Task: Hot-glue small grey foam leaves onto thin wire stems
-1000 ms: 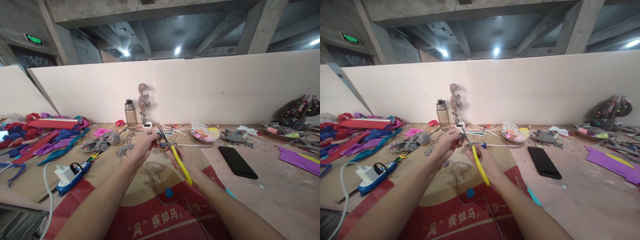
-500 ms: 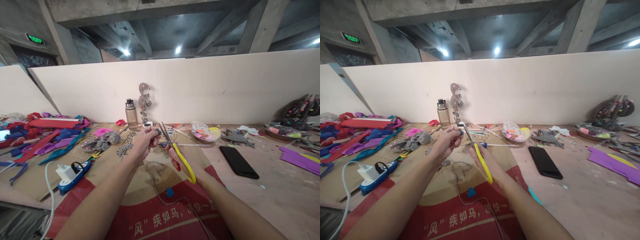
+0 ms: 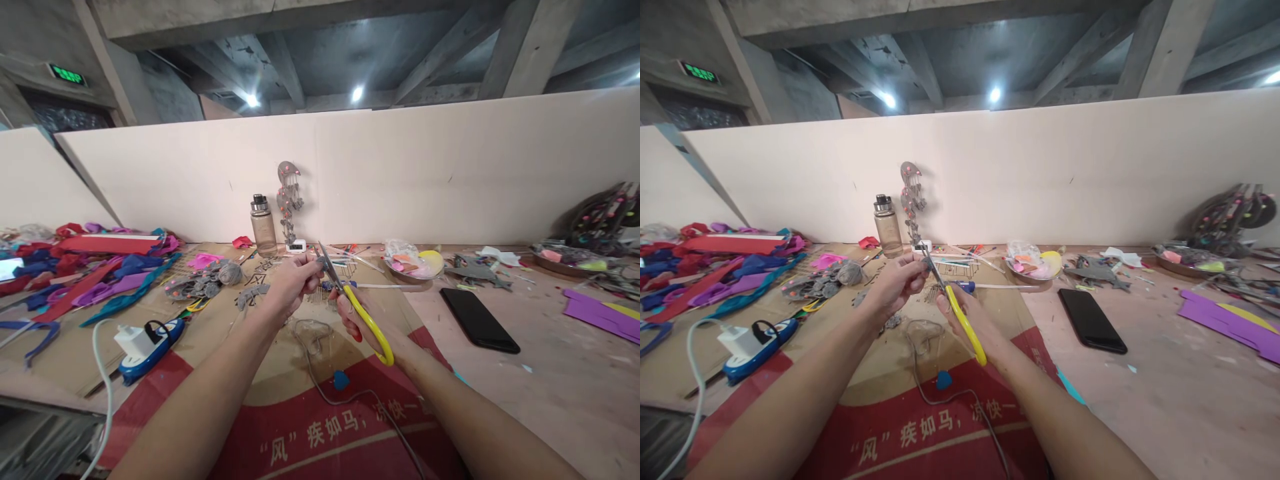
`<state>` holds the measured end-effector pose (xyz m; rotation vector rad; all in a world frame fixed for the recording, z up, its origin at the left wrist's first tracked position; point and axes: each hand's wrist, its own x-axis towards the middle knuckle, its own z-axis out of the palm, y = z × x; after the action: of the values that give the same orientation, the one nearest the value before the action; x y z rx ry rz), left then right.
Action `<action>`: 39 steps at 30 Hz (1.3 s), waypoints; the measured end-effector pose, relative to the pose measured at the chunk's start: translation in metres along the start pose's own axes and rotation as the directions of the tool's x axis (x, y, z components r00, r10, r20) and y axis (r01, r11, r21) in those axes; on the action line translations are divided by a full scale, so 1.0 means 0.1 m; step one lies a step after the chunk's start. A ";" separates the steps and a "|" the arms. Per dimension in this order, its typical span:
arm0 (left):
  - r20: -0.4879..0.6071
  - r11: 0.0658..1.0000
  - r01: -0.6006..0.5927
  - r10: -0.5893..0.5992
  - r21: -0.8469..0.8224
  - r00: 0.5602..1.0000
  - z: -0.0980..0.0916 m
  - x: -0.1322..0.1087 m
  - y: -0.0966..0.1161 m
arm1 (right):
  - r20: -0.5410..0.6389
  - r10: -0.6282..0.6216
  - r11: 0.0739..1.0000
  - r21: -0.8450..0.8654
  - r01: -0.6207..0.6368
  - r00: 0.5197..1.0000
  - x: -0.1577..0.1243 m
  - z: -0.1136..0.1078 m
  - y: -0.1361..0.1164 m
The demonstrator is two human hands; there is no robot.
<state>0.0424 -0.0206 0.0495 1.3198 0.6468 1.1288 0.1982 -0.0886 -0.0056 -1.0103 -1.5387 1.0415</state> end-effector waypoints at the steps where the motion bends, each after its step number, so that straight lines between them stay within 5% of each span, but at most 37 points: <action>1: -0.004 1.000 0.002 -0.002 0.003 1.000 0.00 0.00 -0.01 | 0.014 0.019 1.000 0.018 -0.019 1.000 0.00 0.01 -0.01; 31: -0.007 0.999 0.021 -0.021 -0.042 1.000 0.02 -0.01 0.03 | 0.031 0.176 0.973 0.147 -0.178 0.984 -0.03 0.04 -0.08; 39: 0.004 0.998 0.036 -0.036 -0.049 0.999 -0.01 0.01 0.01 | 0.009 0.109 0.991 0.081 -0.110 0.994 -0.02 0.01 0.02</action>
<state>0.0412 -0.0192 0.0506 1.2629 0.6344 1.1072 0.1984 -0.0903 -0.0086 -1.0457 -1.4454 1.1743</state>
